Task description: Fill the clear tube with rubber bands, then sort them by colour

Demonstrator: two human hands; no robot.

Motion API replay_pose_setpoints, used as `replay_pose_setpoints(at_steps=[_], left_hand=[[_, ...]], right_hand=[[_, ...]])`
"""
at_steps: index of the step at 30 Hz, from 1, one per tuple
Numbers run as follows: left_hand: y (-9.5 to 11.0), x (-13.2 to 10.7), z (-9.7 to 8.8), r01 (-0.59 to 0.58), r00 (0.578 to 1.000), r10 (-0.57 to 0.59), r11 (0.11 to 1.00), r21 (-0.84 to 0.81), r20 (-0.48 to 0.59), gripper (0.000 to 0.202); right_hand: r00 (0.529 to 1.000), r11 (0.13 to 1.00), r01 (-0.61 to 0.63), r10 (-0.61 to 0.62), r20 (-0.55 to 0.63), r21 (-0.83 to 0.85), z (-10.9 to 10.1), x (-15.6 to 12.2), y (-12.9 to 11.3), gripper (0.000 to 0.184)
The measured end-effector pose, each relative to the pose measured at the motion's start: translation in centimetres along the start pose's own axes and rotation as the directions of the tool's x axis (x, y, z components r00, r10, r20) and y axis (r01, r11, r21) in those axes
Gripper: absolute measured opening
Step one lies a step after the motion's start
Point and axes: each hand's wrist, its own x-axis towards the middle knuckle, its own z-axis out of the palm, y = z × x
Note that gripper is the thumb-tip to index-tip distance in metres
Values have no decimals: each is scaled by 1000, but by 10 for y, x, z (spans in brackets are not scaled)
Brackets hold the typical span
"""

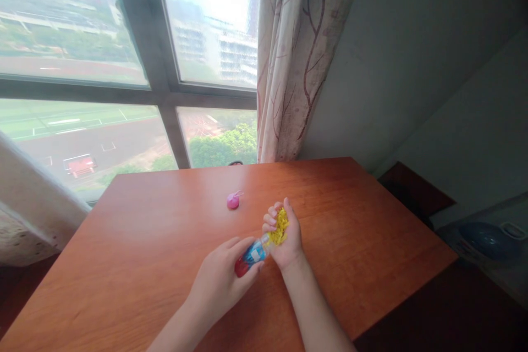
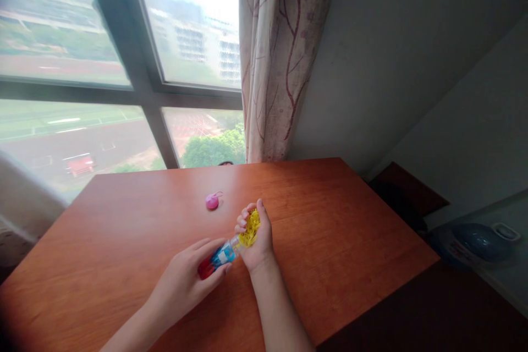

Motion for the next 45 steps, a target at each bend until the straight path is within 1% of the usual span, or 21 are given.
replay_pose_setpoints(at_steps=[4, 7, 12, 14, 16, 21, 24, 27, 31, 35, 38, 41, 45], left_hand=[[0, -1, 0, -12, 1000, 12, 1000, 14, 3, 20], [-3, -2, 2, -46, 999, 47, 996, 77, -13, 23], [-8, -3, 5, -123, 990, 136, 970, 211, -46, 30], [-9, -4, 6, -129, 988, 145, 965, 227, -56, 30], [-9, -4, 6, -120, 988, 138, 969, 217, -69, 29], [-8, -2, 8, -67, 990, 83, 989, 132, -114, 29], [-8, -1, 10, -49, 988, 59, 996, 73, -143, 33], [-10, -1, 11, -34, 988, 38, 999, 30, -151, 34], [-14, 0, 13, -37, 985, 34, 999, -14, -171, 34], [-16, 2, 12, -40, 981, 32, 998, -40, -190, 36], [-15, 2, 10, -43, 979, 29, 997, -65, -204, 32], [-12, 2, 10, -45, 971, 17, 993, -111, -240, 27], [-10, 3, 11, -43, 964, -2, 985, -166, -266, 26]], right_hand=[[998, 995, 63, -63, 14, -74, -1, 1, 3, 35], [989, 975, 146, -143, 28, -169, 0, 1, 6, 40], [951, 884, 304, -301, 65, -354, 3, -1, 12, 45], [938, 853, 338, -341, 65, -397, 4, -1, 14, 45], [930, 842, 352, -363, 53, -409, 5, -2, 16, 45], [936, 862, 334, -350, 28, -380, 8, -4, 19, 45], [942, 881, 328, -332, 46, -341, 8, -4, 22, 46], [945, 889, 322, -324, 52, -324, 9, -4, 25, 45], [961, 911, 275, -266, 71, -308, 10, -6, 28, 41], [972, 937, 233, -219, 83, -260, 10, -8, 31, 40], [975, 944, 221, -208, 78, -244, 11, -7, 32, 42], [974, 942, 224, -212, 75, -249, 11, -7, 33, 42], [974, 942, 226, -219, 54, -250, 11, -7, 37, 39]])
